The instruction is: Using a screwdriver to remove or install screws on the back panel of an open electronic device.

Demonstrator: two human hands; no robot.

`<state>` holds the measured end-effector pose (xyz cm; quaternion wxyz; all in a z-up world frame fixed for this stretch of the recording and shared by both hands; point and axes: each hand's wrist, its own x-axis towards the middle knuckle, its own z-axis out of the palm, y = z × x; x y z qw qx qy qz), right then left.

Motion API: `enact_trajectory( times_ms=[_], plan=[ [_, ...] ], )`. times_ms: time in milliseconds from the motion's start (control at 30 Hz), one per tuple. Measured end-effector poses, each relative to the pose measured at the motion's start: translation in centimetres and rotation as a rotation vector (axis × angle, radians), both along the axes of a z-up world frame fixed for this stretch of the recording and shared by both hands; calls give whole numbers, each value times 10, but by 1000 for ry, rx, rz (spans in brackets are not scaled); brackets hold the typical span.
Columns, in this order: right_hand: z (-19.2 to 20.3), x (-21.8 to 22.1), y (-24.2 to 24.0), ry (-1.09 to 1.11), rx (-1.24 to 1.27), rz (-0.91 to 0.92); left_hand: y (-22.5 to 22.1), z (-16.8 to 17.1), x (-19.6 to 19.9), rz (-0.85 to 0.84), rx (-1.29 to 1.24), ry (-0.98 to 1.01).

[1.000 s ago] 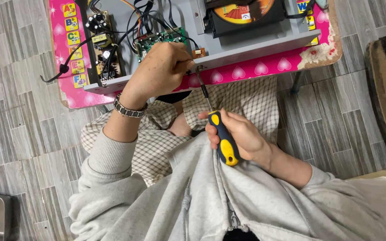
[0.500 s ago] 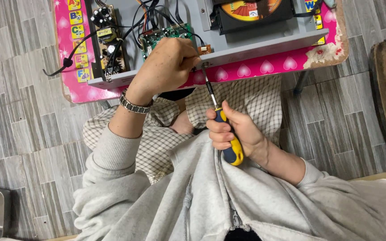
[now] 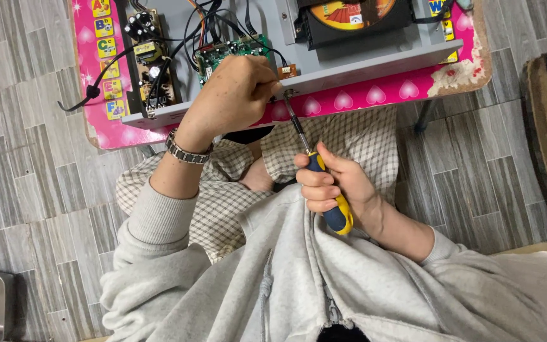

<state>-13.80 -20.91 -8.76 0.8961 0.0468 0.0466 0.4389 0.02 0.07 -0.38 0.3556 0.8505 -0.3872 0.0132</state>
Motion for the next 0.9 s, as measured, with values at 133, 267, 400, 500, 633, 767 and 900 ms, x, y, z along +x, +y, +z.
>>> enact_trajectory(
  times_ms=[133, 267, 400, 500, 633, 767, 900],
  plan=[
    [14, -3, 0, -75, -206, -2, 0, -1, 0, 15, -3, -19],
    [20, -17, -8, -155, -410, 61, 2, 3, -2, 41, -14, 4],
    [31, -17, -29, -411, -595, -66, 11, 15, 5, -47, -128, 224],
    [31, -14, -49, -651, -623, -108, 19, 43, 1, -111, -283, 113],
    [18, -25, -58, -728, -673, -182, 22, 61, 0, -181, -361, 81],
    [6, -28, -55, -669, -755, -274, 14, 67, -2, -182, -236, 76],
    [5, -27, -60, -651, -851, -293, 6, 75, -7, -335, -168, 88]
  ],
)
